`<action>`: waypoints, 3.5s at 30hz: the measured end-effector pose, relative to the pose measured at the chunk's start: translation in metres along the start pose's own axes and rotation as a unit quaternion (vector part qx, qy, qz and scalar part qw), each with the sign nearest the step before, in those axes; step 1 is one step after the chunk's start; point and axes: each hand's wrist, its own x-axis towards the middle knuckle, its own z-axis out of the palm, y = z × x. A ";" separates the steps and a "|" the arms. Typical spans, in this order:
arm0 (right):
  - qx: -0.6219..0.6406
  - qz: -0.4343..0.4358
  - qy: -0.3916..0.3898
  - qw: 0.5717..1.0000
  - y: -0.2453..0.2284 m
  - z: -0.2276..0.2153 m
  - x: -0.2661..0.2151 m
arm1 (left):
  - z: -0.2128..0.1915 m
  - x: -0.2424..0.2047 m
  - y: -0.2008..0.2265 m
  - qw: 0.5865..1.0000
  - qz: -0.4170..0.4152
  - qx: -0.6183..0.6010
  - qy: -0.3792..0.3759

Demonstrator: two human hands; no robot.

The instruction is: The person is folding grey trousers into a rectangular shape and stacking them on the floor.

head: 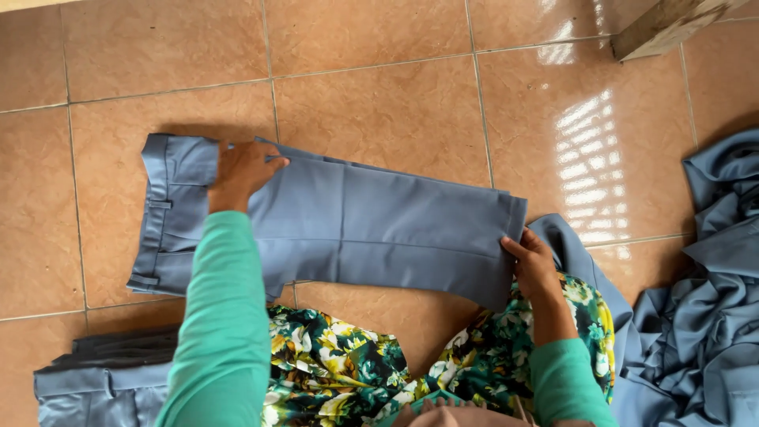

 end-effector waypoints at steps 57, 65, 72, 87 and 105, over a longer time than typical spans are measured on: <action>-0.664 -0.361 0.020 0.655 0.062 0.123 0.056 | 0.231 -0.042 0.230 0.977 0.079 -0.023 0.197; -0.685 -0.377 0.016 0.623 0.033 0.084 0.077 | 0.211 -0.080 0.152 0.967 -0.075 0.001 0.242; -0.701 -0.372 -0.017 0.609 0.038 0.092 0.070 | 0.221 -0.112 0.134 0.960 -0.137 -0.016 0.244; -0.589 -0.524 -0.012 0.614 0.107 0.216 -0.006 | 0.231 -0.124 0.126 0.943 -0.156 0.012 0.295; -0.635 -0.478 0.060 0.604 0.082 0.181 0.012 | 0.227 -0.123 0.128 0.937 -0.158 -0.007 0.312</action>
